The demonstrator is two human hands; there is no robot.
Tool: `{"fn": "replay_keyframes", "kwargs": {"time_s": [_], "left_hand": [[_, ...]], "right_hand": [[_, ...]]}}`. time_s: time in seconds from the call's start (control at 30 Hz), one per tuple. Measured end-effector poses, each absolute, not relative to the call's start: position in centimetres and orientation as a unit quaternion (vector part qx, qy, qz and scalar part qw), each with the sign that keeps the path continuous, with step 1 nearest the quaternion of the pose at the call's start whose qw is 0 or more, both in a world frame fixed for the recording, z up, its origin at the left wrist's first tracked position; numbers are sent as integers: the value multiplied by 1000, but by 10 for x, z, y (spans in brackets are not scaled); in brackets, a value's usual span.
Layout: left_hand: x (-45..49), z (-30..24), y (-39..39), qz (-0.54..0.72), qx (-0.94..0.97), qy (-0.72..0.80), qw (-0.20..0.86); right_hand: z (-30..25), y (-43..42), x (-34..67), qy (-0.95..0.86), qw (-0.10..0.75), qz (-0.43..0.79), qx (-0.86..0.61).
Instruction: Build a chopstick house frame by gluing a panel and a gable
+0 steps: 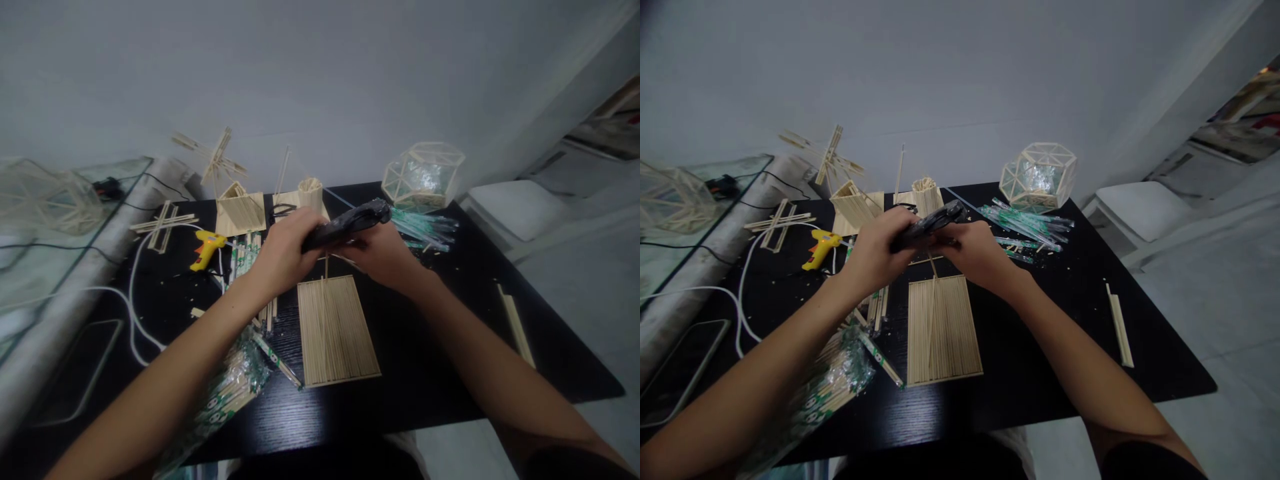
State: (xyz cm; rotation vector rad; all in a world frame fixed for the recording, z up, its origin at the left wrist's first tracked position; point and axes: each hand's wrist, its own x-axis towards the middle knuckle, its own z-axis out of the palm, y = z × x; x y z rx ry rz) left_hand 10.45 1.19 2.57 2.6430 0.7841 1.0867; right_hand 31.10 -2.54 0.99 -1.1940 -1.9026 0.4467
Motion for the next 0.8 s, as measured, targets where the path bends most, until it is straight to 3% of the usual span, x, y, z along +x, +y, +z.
{"fn": "replay_keyframes", "kwargs": {"time_s": [0.17, 0.8], "left_hand": [[105, 25, 11, 364, 887, 266, 102], [101, 19, 9, 379, 870, 300, 89]], "right_hand": [[7, -25, 307, -735, 433, 261, -452], [14, -24, 310, -718, 473, 243, -450]]}}
